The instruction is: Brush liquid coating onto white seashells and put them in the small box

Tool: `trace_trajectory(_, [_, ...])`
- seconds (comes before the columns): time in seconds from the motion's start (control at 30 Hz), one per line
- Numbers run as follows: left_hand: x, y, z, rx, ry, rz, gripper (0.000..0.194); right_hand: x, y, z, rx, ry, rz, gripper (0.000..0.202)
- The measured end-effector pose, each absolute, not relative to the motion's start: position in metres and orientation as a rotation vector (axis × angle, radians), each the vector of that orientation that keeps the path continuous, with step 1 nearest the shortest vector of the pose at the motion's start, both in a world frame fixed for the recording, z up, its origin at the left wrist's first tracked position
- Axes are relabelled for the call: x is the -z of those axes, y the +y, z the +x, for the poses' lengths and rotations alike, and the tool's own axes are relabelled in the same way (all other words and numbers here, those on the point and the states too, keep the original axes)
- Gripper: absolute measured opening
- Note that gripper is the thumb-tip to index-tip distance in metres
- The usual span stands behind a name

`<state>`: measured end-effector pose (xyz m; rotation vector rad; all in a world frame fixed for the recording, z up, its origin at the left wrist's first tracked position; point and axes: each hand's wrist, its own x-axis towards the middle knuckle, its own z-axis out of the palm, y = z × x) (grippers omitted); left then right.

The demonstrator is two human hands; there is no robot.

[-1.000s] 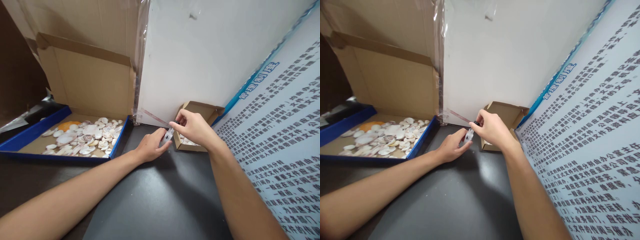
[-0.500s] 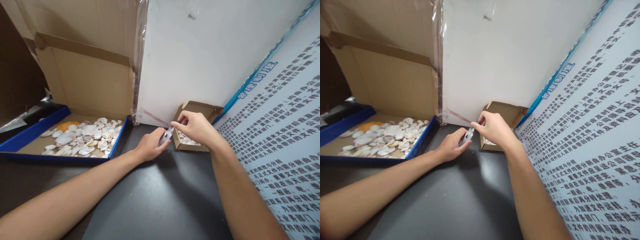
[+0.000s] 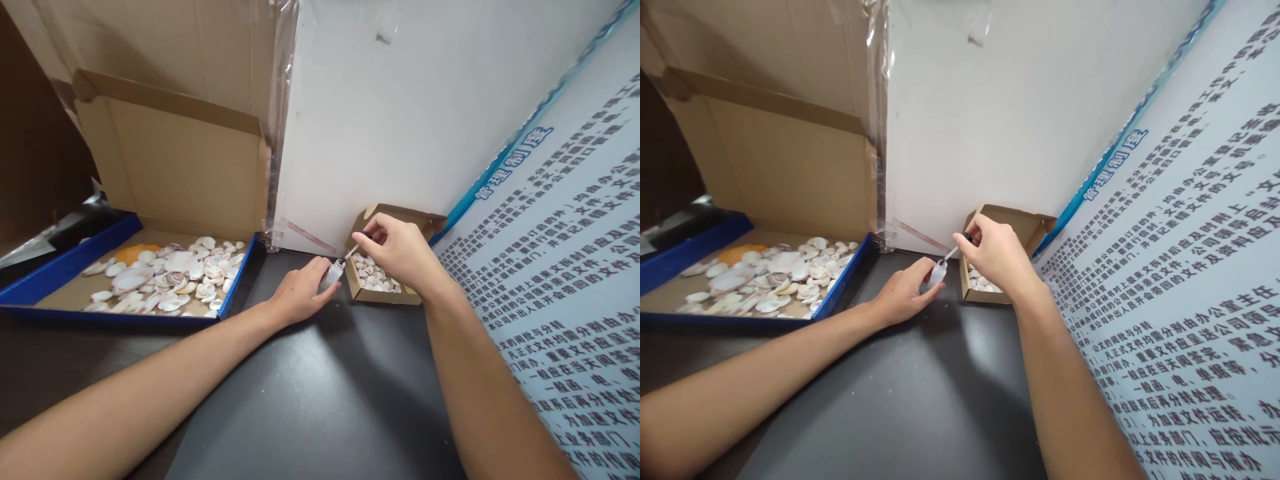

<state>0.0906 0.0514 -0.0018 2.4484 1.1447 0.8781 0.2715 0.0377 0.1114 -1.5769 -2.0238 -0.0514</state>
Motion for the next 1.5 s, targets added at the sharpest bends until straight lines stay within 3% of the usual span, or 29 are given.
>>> trace_trajectory(0.57, [0.009, 0.060, 0.093, -0.592, 1.546, 2.452, 0.025, -0.117, 0.031, 0.267, -0.012, -2.068, -1.452, 0.014])
trace_trajectory(1.07, [0.006, 0.049, 0.085, -0.641, 1.630, 2.276, 0.021, -0.117, 0.030, 0.266, -0.062, -2.123, -1.351, 0.014])
trace_trajectory(1.17, [0.005, 0.038, 0.076, -0.697, 1.555, 2.231, 0.019, -0.119, 0.028, 0.266, -0.065, -2.112, -1.338, 0.014])
trace_trajectory(1.3, [0.006, 0.019, 0.058, -0.778, 1.276, 2.194, 0.034, -0.119, 0.027, 0.264, -0.064, -2.122, -1.332, 0.016])
trace_trajectory(1.5, [0.013, 0.008, 0.033, -0.721, 1.130, 2.153, 0.034, -0.115, 0.029, 0.262, -0.072, -2.149, -1.332, 0.016])
